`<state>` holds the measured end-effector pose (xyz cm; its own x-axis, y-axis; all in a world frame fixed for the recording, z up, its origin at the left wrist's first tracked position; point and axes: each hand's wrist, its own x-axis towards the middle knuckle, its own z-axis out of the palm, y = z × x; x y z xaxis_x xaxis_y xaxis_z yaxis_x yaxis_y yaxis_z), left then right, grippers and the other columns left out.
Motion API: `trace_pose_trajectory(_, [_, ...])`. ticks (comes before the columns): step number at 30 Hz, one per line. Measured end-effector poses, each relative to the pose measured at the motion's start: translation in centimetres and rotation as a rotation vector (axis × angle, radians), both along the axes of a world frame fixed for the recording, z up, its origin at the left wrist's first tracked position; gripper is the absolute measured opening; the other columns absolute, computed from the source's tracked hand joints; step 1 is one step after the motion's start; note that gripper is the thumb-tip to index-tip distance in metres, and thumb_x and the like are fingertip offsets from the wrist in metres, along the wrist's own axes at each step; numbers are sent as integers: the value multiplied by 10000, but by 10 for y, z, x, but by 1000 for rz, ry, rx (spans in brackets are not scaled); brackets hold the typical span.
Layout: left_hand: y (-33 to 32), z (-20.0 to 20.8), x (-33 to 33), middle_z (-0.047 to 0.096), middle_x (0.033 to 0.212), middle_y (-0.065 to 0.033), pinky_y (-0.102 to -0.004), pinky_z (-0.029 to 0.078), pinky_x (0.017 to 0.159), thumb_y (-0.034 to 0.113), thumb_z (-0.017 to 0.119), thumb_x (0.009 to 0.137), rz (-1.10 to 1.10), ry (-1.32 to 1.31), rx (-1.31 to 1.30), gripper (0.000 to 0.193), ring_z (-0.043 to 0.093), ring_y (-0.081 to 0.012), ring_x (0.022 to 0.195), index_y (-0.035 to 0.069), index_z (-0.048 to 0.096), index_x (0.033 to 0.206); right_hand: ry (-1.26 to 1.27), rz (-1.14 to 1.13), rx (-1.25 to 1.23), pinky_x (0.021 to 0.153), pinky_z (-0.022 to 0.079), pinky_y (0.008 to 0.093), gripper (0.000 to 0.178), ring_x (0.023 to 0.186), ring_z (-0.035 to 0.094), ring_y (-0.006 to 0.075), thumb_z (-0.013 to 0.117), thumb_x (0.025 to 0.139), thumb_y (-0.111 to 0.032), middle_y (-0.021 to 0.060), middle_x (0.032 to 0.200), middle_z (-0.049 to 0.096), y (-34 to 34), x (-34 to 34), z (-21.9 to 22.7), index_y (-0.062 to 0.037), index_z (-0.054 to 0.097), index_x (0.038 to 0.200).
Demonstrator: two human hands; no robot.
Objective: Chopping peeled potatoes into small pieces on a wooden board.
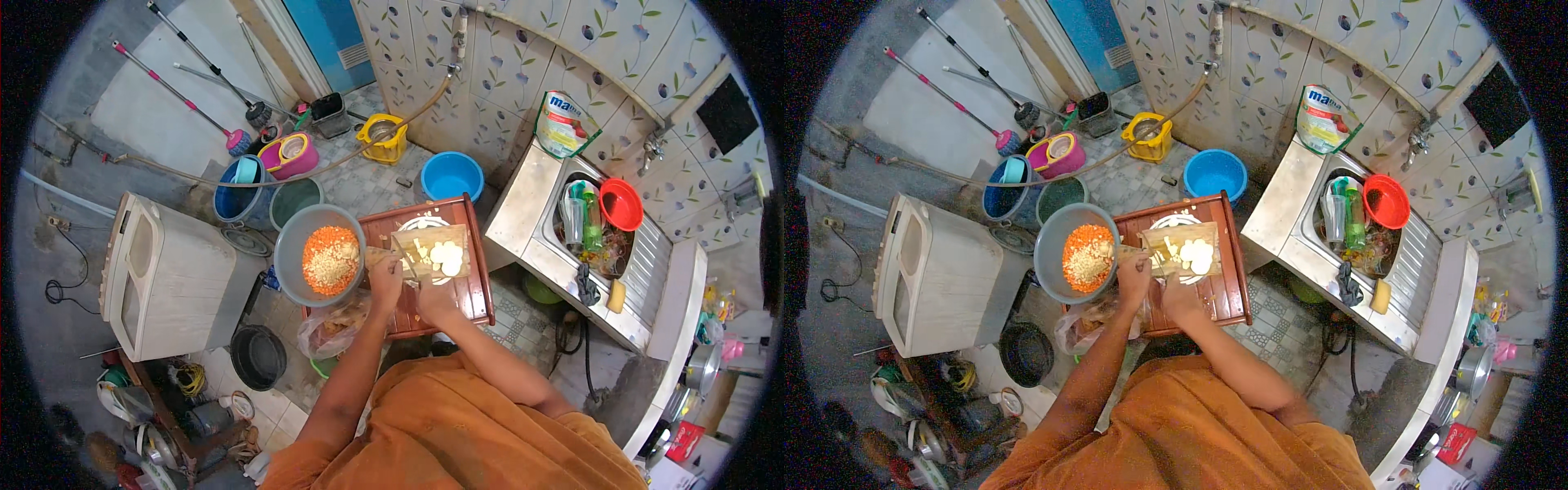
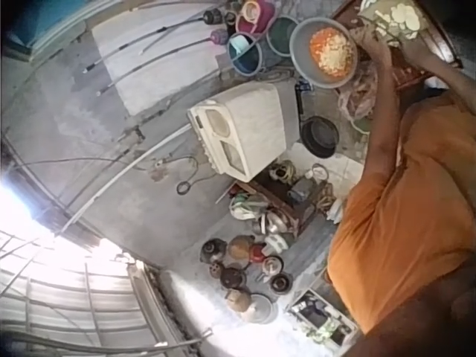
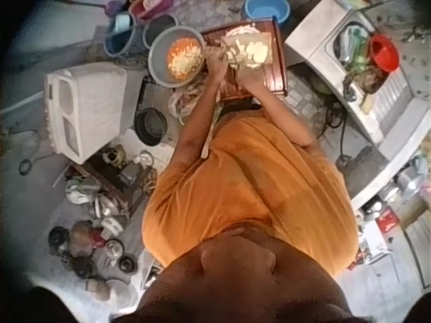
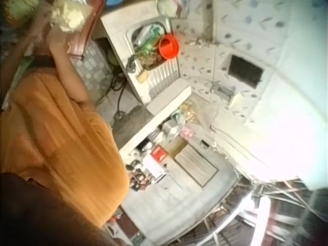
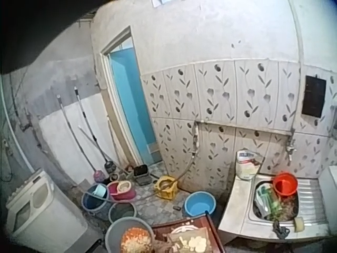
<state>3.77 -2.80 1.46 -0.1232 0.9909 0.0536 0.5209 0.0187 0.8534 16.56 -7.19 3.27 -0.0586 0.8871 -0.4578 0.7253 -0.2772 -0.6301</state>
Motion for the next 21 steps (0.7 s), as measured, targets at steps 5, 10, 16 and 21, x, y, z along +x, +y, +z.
trace_pose_trajectory(5, [-1,-6,-1,662,754,-187,-343,504,653,96,610,831,68,30,17,153,675,-268,710,-28,672,894,-10,-19,122,712,470,571,245,781,605,504,471,925,-208,346,772,602,-7,-2,-6,31,441,971])
trace_pose_trajectory(10, [3,-9,-2,635,724,-204,-365,490,629,111,622,805,50,82,-9,146,662,-307,687,-24,669,831,1,-40,241,690,465,580,249,734,597,508,482,924,-203,337,721,591,-12,-3,-30,34,435,983])
trace_pose_trajectory(16, [5,-9,-4,632,724,-205,-368,489,621,107,621,796,8,58,27,134,658,-310,682,-18,669,809,-13,-42,209,678,470,582,227,743,600,508,466,929,-193,324,734,601,-13,-4,-32,27,433,976])
trace_pose_trajectory(21, [9,-24,-10,631,706,-200,-360,489,609,98,611,797,-23,87,40,133,656,-297,665,-24,665,787,-79,2,165,696,493,556,168,798,624,479,437,924,-138,314,791,620,-11,-7,-16,15,434,993])
